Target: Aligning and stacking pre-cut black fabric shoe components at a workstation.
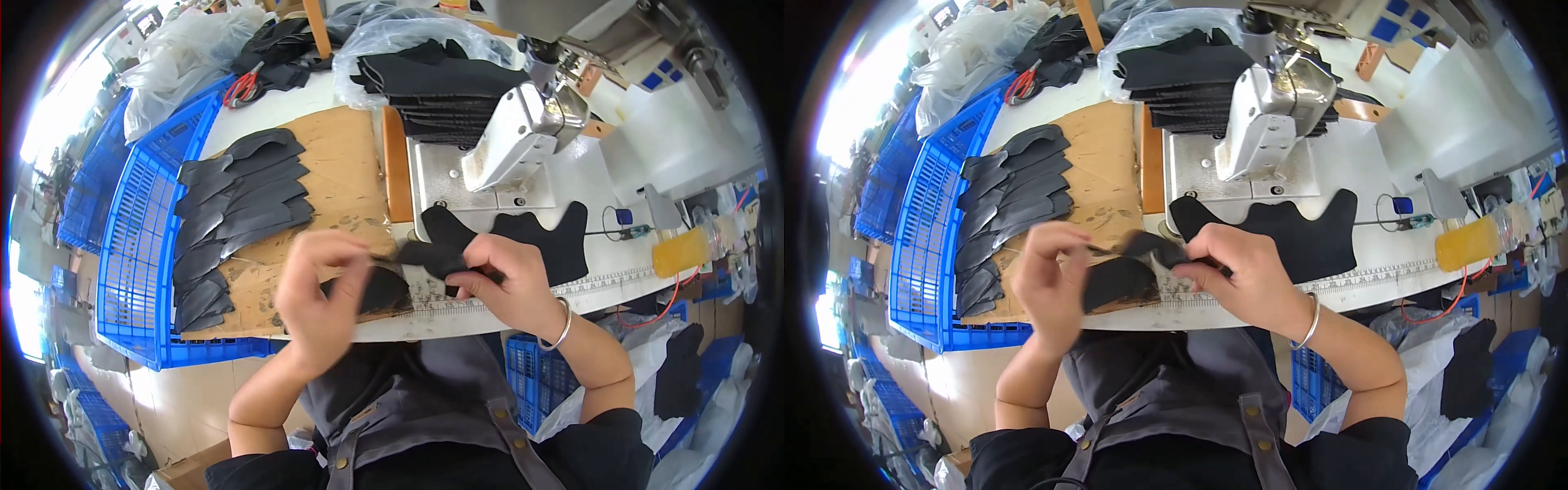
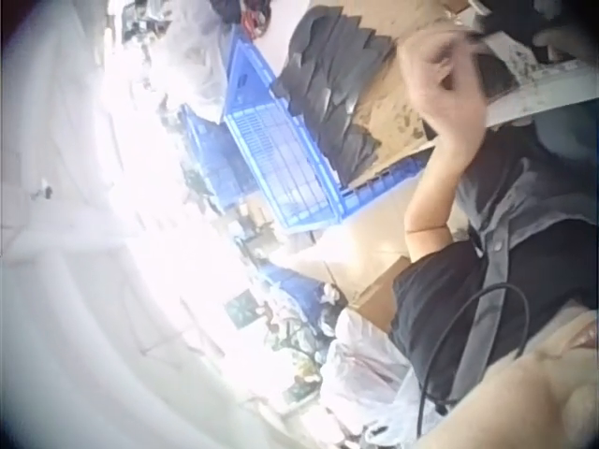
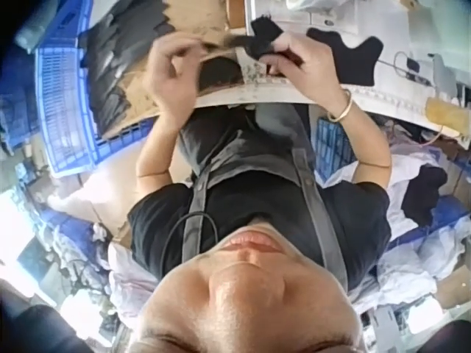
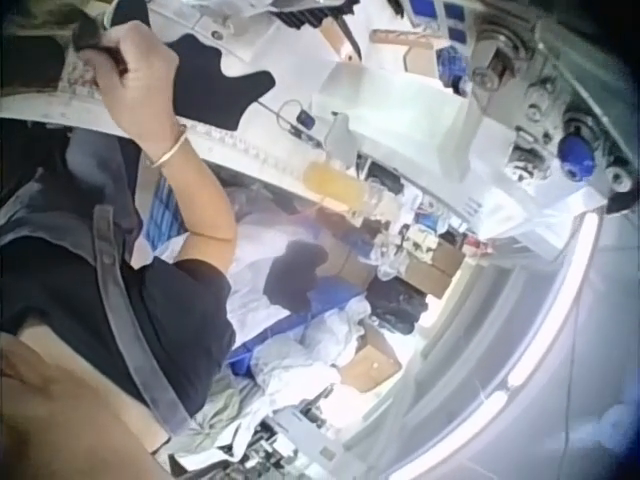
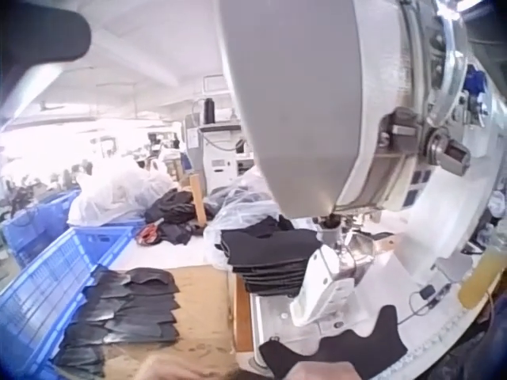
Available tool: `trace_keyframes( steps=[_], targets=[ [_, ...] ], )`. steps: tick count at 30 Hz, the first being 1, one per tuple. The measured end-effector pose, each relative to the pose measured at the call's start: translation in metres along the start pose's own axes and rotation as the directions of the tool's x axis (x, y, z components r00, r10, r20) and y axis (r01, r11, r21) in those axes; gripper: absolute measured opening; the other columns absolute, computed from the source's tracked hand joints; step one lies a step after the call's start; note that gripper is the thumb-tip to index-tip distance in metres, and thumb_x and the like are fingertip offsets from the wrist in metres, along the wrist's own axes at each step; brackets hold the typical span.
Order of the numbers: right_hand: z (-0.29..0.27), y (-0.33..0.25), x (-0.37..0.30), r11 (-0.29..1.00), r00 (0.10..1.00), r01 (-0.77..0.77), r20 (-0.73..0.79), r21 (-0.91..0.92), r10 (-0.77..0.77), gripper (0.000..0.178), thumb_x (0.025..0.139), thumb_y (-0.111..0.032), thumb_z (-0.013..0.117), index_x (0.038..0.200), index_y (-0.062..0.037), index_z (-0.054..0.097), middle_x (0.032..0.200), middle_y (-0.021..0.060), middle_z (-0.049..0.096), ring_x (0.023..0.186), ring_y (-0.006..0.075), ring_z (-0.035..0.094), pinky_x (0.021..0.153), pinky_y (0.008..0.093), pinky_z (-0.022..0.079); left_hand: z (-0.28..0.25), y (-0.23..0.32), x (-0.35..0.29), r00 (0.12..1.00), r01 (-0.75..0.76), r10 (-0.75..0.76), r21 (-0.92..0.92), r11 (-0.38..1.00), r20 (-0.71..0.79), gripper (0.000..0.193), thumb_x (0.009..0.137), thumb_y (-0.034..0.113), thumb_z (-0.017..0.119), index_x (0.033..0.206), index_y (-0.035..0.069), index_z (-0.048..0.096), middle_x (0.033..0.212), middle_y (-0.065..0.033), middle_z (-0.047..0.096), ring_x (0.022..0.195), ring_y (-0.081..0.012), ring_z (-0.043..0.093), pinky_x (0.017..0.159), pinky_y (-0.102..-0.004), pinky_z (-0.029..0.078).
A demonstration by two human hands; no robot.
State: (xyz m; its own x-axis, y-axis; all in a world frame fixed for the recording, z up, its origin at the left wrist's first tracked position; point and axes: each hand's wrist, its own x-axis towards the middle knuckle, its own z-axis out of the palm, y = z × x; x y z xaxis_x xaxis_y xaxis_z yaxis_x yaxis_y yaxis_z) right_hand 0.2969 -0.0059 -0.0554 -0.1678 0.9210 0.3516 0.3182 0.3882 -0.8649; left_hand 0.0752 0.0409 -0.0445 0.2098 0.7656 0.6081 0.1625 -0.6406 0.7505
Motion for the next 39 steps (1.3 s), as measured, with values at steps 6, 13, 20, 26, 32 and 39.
trace_keyframes(
  steps=[6,13,20,26,32,39],
  targets=[
    [-0.034,0.008,-0.018,0.888,0.94,0.192,-0.182,-0.419,-0.288,0.023,0.075,0.008,0.067,0.095,-0.0016,0.062,0.087,0.0127,0.061,0.07,0.024,0.064,0.058,0.0277,0.051,0.008,0.002,0.006,0.822,0.554,-0.336,-0.509,0.659,0.46,0.016,0.089,-0.006,0.056,0.104,-0.001,0.052,0.112,-0.0168,0.06,0.097,-0.0172,0.061,0.08,-0.0275,0.049],
    [-0.09,0.024,-0.057,0.956,0.98,-0.149,-0.088,0.253,0.176,0.031,0.078,0.012,0.06,0.107,-0.0007,0.064,0.118,0.0134,0.059,0.1,0.0141,0.059,0.078,0.0234,0.052,0.051,-0.002,0.012,0.744,0.548,-0.053,-0.562,0.62,0.666,0.028,0.081,-0.012,0.048,0.108,-0.005,0.053,0.112,-0.0179,0.059,0.109,-0.0222,0.055,0.097,-0.033,0.04],
    [-0.104,0.034,-0.073,0.749,0.871,-0.31,-0.14,0.586,0.47,0.04,0.082,0.0,0.066,0.12,0.0005,0.055,0.118,0.011,0.059,0.097,0.0102,0.059,0.082,0.0226,0.051,0.1,0.005,-0.001,0.745,0.374,-0.16,-0.208,0.904,0.647,0.018,0.077,0.003,0.071,0.093,0.0,0.064,0.093,-0.0087,0.065,0.082,-0.018,0.063,0.069,-0.0263,0.049],
    [-0.109,0.037,-0.07,0.791,0.794,-0.605,0.005,0.092,0.608,0.03,0.081,0.004,0.066,0.111,-0.0004,0.06,0.103,0.0048,0.063,0.092,0.007,0.059,0.077,0.0216,0.05,0.118,0.005,0.0,0.82,0.133,-0.141,0.055,0.99,0.555,0.044,0.075,0.0,0.072,0.116,0.002,0.058,0.104,-0.0133,0.062,0.085,-0.0239,0.062,0.075,-0.0303,0.05],
    [-0.102,0.038,-0.067,0.858,0.862,-0.5,-0.028,0.113,0.506,0.025,0.084,0.003,0.063,0.109,-0.0005,0.059,0.104,0.0032,0.061,0.093,0.0077,0.058,0.082,0.0227,0.048,0.124,-0.015,-0.006,0.675,0.491,-0.394,0.019,0.871,0.624,0.056,0.078,-0.005,0.07,0.13,0.003,0.05,0.097,-0.0021,0.053,0.067,-0.0002,0.042,0.059,-0.0155,0.038],
    [-0.101,0.036,-0.065,0.873,0.873,-0.484,-0.029,0.056,0.486,0.043,0.076,0.008,0.068,0.117,-0.0004,0.058,0.113,0.0047,0.058,0.096,0.0099,0.055,0.087,0.0251,0.047,0.124,-0.017,-0.003,0.548,0.651,-0.474,0.005,0.759,0.689,0.028,0.082,0.0,0.069,0.109,0.0,0.061,0.085,0.0011,0.055,0.074,-0.0013,0.048,0.064,-0.017,0.042]
  ],
)
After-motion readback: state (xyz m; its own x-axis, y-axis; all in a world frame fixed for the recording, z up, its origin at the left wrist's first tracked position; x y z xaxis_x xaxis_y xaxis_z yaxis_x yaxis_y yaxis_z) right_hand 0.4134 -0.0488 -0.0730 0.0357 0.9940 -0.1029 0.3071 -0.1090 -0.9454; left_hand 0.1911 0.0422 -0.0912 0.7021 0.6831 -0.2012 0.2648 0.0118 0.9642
